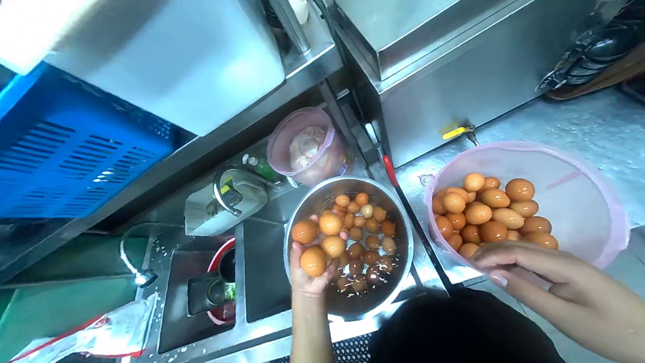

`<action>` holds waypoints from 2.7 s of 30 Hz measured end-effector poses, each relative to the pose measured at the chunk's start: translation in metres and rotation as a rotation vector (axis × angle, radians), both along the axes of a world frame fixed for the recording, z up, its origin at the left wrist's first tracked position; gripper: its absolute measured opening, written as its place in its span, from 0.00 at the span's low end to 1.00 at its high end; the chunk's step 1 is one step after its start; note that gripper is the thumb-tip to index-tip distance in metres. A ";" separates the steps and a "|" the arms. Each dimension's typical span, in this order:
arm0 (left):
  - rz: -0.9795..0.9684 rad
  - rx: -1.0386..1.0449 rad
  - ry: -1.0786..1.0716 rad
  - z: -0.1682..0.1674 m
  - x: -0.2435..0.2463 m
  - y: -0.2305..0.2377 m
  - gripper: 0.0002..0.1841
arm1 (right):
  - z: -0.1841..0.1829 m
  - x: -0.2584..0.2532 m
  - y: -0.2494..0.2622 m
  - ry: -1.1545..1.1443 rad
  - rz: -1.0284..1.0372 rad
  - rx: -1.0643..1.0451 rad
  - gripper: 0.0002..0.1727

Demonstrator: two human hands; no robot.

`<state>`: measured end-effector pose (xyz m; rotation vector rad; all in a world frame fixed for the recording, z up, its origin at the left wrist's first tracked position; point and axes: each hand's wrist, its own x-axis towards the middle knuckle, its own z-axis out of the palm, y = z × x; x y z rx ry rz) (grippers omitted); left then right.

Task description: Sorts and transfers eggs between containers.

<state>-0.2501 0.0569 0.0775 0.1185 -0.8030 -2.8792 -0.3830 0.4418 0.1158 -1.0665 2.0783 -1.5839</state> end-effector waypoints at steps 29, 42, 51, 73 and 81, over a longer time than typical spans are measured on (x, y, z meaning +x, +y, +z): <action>-0.759 -2.238 0.136 -0.004 -0.263 0.250 0.29 | -0.014 0.002 0.198 -0.096 -0.783 0.054 0.16; -0.672 -2.360 0.024 0.017 -0.236 0.254 0.40 | -0.013 -0.030 0.182 -0.051 -0.672 0.109 0.15; -0.381 -2.180 0.125 0.051 -0.192 0.201 0.24 | -0.014 -0.032 0.170 -0.025 -0.630 0.153 0.15; -0.379 -1.752 -1.002 -0.073 -0.040 0.066 0.21 | 0.016 -0.026 0.109 0.036 -0.440 0.250 0.18; -0.474 -1.954 -1.297 -0.087 -0.055 0.093 0.52 | 0.019 -0.016 0.089 0.151 -0.296 0.330 0.19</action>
